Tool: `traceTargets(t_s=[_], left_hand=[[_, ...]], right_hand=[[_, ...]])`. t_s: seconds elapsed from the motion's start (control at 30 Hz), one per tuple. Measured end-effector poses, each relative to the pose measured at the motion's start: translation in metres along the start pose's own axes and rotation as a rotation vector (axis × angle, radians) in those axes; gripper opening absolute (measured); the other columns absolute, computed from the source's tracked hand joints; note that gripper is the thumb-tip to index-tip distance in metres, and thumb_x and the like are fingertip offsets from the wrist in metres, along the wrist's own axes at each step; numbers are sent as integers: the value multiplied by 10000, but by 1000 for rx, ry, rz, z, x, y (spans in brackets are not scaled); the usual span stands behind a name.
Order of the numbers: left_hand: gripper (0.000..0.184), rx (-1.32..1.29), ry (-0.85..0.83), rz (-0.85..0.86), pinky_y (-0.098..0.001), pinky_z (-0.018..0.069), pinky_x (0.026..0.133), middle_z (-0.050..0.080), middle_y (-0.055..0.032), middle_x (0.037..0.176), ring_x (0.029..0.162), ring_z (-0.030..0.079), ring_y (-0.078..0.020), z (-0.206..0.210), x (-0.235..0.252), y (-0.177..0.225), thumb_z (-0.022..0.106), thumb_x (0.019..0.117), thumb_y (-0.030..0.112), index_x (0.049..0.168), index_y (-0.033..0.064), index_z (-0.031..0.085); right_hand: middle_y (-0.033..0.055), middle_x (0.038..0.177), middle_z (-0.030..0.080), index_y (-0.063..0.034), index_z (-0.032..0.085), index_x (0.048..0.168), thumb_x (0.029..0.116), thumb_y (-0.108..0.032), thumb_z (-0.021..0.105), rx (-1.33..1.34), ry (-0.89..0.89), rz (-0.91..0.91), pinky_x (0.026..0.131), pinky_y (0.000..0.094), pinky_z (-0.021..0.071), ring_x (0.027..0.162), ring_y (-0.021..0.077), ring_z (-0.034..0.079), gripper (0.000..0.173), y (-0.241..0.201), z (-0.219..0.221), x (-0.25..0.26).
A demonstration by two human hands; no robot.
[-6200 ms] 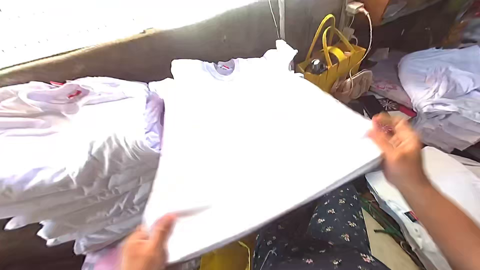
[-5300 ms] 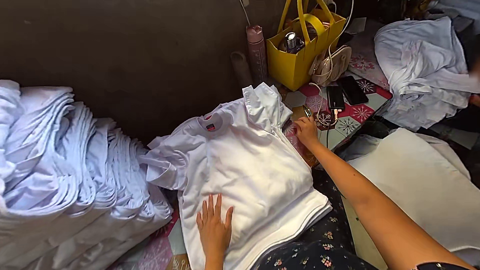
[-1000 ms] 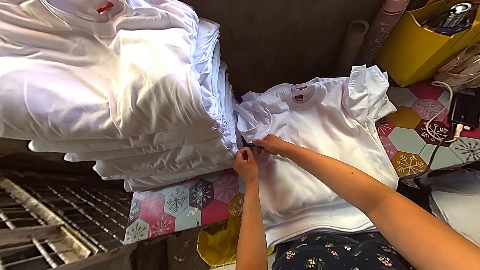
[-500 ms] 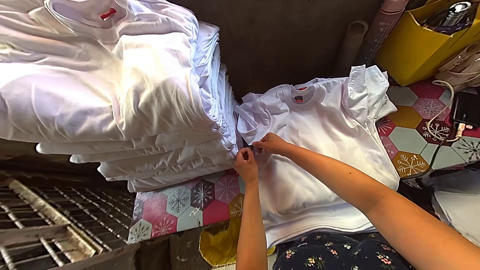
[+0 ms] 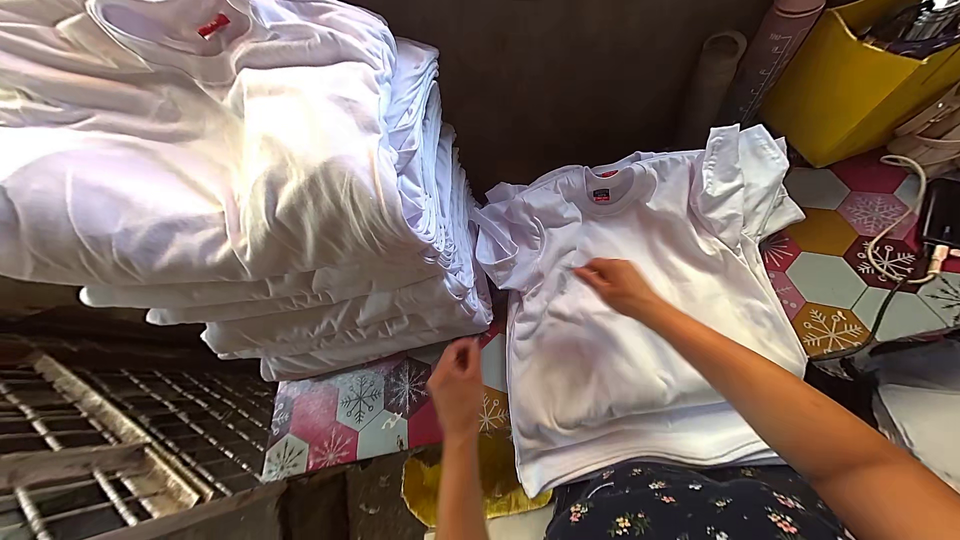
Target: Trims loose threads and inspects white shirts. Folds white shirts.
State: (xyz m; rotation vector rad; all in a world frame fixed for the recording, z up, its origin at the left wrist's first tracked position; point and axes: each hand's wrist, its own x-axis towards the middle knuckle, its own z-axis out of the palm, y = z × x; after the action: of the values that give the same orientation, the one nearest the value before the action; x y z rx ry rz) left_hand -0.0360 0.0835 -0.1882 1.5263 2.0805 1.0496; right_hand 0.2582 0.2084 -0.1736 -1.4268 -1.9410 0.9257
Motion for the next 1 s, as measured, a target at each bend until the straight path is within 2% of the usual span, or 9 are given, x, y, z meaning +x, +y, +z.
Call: traceTargets(t_s=[0.1,0.23,0.37,0.5,0.6,0.7,0.77,0.87,1.0], left_hand=[[282,415,-73,-180,-623,543,840,710,-294,982,927,707,-444,-82,-45,-34,564,1025,148,1076,-94,701],[365,685,-29,-434,-704,353,1079,470,-436,1395,1308,441,-623,-118,-87,-77,618,1001,167,1190,-143,659],[378,382,-13,-21,-641,407,1085,549,-385,1353,1304,503,-558,-51,-67,-34,646,985,163,1210,-141,651],[482,251,-136,189,-604,431,1083,585,-327,1352,1289,547,-501,41,-32,15,686,958,231,1286,-116,623],[807,335,-243,3,-622,344,1140,436,-389,1468,1380,416,-551,76,-5,31,707,955,394,1478,-139,399],[821,400,-303,-145,-623,377,1107,521,-379,1375,1324,485,-523,92,25,47,716,926,505,1398,-132,502],[781,421,-421,-280,-620,409,1075,600,-338,1297,1270,559,-475,93,47,66,709,925,534,1335,-113,555],[712,209,-442,-403,-584,451,1038,639,-308,1218,1200,606,-413,102,75,60,807,866,455,1226,-126,608],[583,-312,-373,-500,-444,499,1025,639,-175,1309,1204,615,-232,110,84,55,827,865,217,1350,5,581]], right_hand=[[263,1040,718,25,676,1233,1080,-306,531,-233,350,218,881,622,535,939,422,709,392,75,-86,-64],[415,1288,577,100,535,1388,1094,-408,450,-446,498,728,1018,727,388,1231,587,550,593,145,-174,-144],[416,1325,556,119,499,1398,1101,-364,452,-532,481,916,1040,707,376,1285,566,527,570,186,-203,-155],[415,1402,489,126,553,1357,1068,-289,546,-549,556,772,1116,694,310,1361,571,435,505,203,-215,-138],[419,1416,462,123,553,1365,1052,-289,574,-446,610,671,1144,675,292,1368,578,406,518,186,-203,-122],[342,1242,632,101,619,1278,1076,-413,513,-129,394,669,1056,610,449,1199,465,612,563,145,-166,-96],[329,1175,655,105,642,1212,1001,-490,634,-17,277,687,1031,618,450,1154,455,624,632,131,-144,-80],[324,1193,645,115,623,1216,884,-532,770,-27,240,723,1040,619,444,1186,459,606,742,135,-134,-65],[306,1231,635,103,605,1252,859,-422,829,97,248,704,1064,575,448,1203,412,603,693,152,-134,-63]])
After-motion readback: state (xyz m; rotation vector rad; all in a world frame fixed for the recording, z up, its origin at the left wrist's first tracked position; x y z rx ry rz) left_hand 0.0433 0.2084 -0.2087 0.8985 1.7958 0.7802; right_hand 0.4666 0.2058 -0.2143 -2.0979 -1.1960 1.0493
